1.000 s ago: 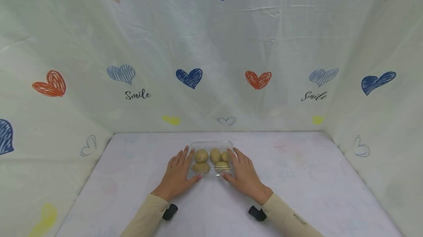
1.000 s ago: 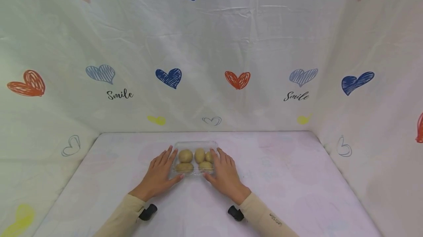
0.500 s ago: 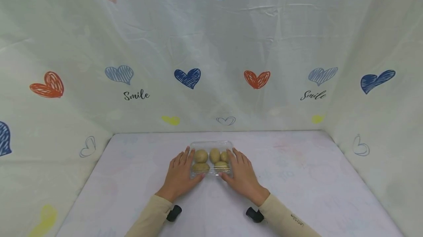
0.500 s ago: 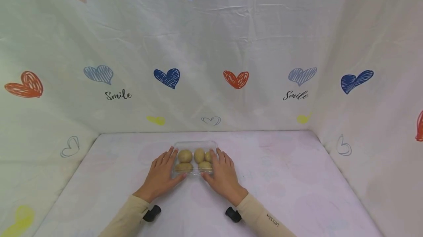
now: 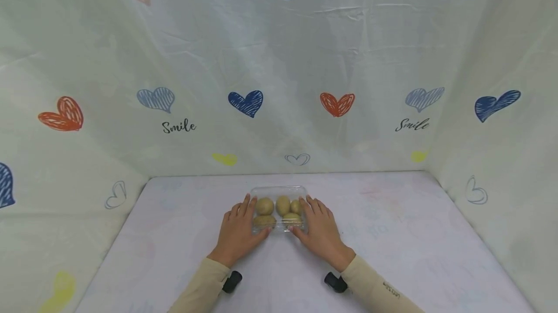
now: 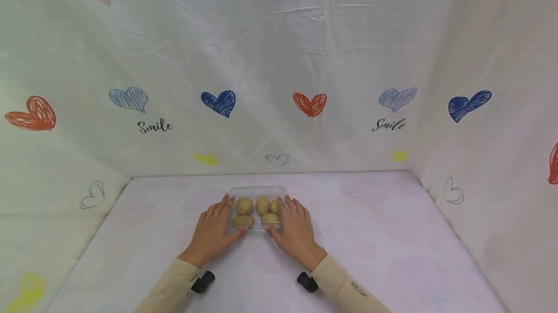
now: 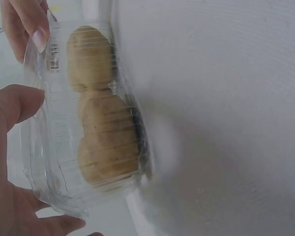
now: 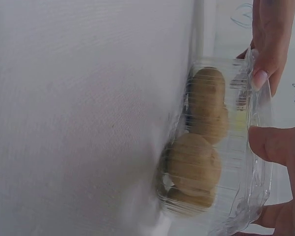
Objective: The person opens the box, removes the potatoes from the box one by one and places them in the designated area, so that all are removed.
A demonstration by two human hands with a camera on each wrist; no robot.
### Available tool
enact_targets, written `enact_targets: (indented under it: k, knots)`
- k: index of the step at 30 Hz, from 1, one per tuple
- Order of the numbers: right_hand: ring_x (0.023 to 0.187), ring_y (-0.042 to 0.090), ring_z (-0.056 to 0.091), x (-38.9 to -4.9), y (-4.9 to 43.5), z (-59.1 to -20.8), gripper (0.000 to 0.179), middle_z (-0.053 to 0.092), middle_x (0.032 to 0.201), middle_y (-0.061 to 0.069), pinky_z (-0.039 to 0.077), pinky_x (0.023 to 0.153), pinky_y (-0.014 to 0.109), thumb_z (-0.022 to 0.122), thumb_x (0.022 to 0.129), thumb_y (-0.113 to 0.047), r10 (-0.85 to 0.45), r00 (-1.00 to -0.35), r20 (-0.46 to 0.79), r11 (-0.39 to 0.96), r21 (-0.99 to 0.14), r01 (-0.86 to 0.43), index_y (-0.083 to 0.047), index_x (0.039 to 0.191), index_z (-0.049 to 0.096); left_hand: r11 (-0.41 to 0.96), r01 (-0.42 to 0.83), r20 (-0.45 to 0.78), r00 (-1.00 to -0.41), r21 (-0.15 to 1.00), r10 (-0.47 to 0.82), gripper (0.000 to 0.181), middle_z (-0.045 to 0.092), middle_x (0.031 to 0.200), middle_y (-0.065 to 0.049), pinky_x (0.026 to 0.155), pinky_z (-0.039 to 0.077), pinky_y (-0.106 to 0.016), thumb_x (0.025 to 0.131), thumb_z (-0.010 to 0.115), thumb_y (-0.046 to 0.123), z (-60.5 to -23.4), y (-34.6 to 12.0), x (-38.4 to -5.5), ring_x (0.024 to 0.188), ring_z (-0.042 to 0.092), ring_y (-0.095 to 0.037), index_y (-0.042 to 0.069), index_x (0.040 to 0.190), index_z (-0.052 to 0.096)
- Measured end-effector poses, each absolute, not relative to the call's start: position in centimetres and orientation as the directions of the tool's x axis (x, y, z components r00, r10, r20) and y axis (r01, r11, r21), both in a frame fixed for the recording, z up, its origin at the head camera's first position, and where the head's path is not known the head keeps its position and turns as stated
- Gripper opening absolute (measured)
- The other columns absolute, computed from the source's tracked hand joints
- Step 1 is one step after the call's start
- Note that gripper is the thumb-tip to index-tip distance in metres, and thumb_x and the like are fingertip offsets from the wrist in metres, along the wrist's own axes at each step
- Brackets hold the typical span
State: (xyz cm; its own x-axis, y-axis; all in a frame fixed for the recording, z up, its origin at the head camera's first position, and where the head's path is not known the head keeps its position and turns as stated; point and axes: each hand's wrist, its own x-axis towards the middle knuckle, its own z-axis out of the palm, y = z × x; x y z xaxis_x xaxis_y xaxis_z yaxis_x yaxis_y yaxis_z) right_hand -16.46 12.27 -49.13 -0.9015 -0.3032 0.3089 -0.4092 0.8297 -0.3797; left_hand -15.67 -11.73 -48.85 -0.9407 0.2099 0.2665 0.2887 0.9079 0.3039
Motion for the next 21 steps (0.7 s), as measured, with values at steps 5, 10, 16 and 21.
enact_targets:
  k: [5, 10, 16, 21]
  knots:
    - [0.137, 0.048, 0.051, -16.47, 12.26, -49.12, 0.075, 0.055, 0.149, 0.03, 0.044, 0.11, 0.065, 0.084, 0.09, -0.034, -0.299, -0.903, 0.31, 0.842, -0.359, -0.402, 0.004, 0.148, 0.055, 0.907, 0.287, 0.273, -0.94, 0.309, 0.204, 0.084, 0.049, 0.155, -0.029, 0.103, 0.05, -0.062, 0.089, 0.077, 0.046, -48.91, -11.57, -15.69, 0.129, 0.056, -0.046, -0.004, 0.151, 0.05]
    - [0.137, 0.046, 0.052, -16.4, 12.23, -48.86, 0.073, 0.056, 0.149, 0.028, 0.044, 0.11, 0.065, 0.082, 0.091, -0.036, -0.302, -0.902, 0.308, 0.856, -0.33, -0.399, 0.002, 0.147, 0.056, 0.91, 0.28, 0.273, -0.942, 0.307, 0.197, 0.083, 0.05, 0.155, -0.028, 0.102, 0.05, -0.061, 0.089, 0.077, 0.044, -48.79, -11.45, -15.68, 0.129, 0.057, -0.046, -0.004, 0.151, 0.051]
    - [0.135, 0.043, 0.054, -16.4, 12.2, -48.88, 0.072, 0.058, 0.147, 0.027, 0.045, 0.109, 0.065, 0.081, 0.092, -0.039, -0.311, -0.896, 0.318, 0.875, -0.271, -0.4, 0.001, 0.147, 0.057, 0.909, 0.27, 0.241, -0.95, 0.316, 0.198, 0.082, 0.048, 0.157, -0.029, 0.102, 0.05, -0.062, 0.09, 0.077, 0.042, -48.59, -11.32, -15.62, 0.13, 0.056, -0.046, -0.004, 0.152, 0.049]
    - [0.133, 0.042, 0.056, -16.53, 12.3, -48.97, 0.07, 0.06, 0.145, 0.025, 0.047, 0.108, 0.062, 0.08, 0.092, -0.04, -0.326, -0.884, 0.334, 0.89, -0.206, -0.407, 0.001, 0.145, 0.058, 0.91, 0.264, 0.227, -0.954, 0.319, 0.197, 0.081, 0.046, 0.158, -0.029, 0.101, 0.05, -0.062, 0.091, 0.077, 0.041, -48.64, -11.3, -15.74, 0.13, 0.056, -0.046, -0.004, 0.152, 0.049]
